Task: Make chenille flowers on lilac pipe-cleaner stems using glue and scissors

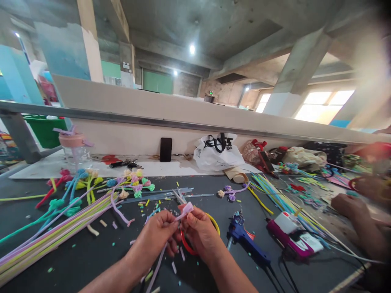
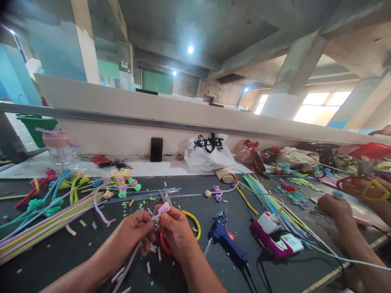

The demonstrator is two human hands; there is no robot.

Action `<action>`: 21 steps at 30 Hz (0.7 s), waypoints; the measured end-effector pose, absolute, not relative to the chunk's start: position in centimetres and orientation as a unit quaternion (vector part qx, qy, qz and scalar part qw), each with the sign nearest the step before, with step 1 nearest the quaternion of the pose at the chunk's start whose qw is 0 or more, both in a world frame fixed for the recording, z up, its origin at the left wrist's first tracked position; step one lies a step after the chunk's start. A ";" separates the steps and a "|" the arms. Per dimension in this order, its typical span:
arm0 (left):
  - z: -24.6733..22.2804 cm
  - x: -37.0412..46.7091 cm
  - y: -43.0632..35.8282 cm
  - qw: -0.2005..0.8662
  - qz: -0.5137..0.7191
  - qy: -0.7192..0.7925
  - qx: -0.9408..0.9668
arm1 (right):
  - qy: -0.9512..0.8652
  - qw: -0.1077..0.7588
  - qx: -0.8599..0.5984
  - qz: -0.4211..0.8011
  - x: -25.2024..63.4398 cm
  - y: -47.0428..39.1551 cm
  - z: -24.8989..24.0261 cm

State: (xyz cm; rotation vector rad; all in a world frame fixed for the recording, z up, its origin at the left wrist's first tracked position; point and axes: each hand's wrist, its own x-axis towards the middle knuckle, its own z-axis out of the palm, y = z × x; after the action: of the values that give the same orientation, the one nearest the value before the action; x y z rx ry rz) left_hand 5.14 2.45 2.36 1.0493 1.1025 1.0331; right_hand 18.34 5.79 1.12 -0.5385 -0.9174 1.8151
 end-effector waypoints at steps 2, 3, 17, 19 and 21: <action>1.8 5.5 2.5 0.568 0.450 0.516 0.457 | -0.378 0.501 -0.257 0.735 18.0 5.8 0.9; 1.6 5.5 2.5 0.540 0.448 0.535 0.471 | -0.381 0.505 -0.272 0.725 17.9 5.9 0.7; 0.9 4.6 1.1 0.234 0.326 0.578 0.711 | -0.445 0.471 -0.309 0.697 17.2 5.9 -0.2; 1.5 4.6 0.9 0.247 0.324 0.563 0.719 | -0.452 0.467 -0.311 0.693 17.3 6.0 -0.2; 2.4 4.3 0.9 0.249 0.312 0.556 0.729 | -0.459 0.481 -0.322 0.674 17.6 6.1 -0.1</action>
State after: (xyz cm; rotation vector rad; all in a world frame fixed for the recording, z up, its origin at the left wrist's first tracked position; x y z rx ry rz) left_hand 4.33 0.86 2.39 1.9855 1.5151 0.8513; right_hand 17.59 6.09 -0.08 -0.7844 -1.1193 1.6433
